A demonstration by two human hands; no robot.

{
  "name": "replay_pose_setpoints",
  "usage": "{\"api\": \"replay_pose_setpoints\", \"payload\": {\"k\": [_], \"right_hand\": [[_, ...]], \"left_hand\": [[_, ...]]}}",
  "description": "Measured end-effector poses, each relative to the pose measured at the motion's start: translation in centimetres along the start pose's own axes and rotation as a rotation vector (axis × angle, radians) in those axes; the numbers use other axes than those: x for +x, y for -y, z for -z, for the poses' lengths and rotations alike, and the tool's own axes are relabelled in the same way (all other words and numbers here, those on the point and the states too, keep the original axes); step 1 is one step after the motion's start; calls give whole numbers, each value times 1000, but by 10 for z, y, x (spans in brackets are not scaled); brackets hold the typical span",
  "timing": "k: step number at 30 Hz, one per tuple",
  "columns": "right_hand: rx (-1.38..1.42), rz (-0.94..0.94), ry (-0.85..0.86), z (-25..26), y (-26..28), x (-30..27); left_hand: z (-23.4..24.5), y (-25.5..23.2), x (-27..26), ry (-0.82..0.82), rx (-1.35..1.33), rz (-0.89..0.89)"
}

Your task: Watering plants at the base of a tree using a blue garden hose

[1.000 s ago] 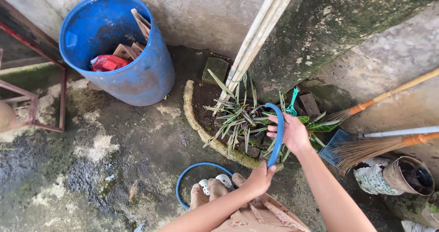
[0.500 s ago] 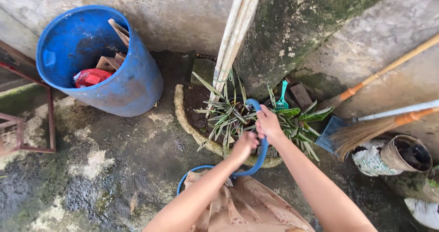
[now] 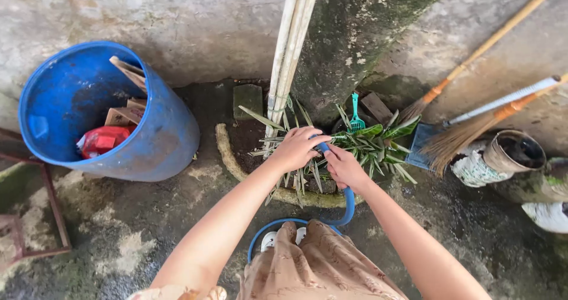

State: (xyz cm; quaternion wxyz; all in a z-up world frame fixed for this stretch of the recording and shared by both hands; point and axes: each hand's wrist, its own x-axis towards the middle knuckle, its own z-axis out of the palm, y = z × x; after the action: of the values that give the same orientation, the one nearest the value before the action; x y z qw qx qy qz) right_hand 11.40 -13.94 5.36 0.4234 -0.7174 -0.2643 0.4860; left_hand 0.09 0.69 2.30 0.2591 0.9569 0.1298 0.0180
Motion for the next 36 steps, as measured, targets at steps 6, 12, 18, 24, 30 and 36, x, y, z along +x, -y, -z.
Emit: {"api": "replay_pose_setpoints", "payload": {"k": [6,12,18,24,30,36], "right_hand": [[58,40,-50,-2,-26,-1],[287,21,-175,0,-34,-45],[285,83,-251,3,-59,-72],[200,253,-301,-7,-40,-85],[69,256,-339,-18,-2,-81],[102,127,-338,-11,-35,-48]], "left_hand": [[22,14,30,139,55,-365],[38,-5,47,168,112,-543],[45,-11,56,206,144,-595],[27,-5,75,134,104,-687],[31,2,70,97,-21,-628],[25,-2,9,107,-264,-277]]}}
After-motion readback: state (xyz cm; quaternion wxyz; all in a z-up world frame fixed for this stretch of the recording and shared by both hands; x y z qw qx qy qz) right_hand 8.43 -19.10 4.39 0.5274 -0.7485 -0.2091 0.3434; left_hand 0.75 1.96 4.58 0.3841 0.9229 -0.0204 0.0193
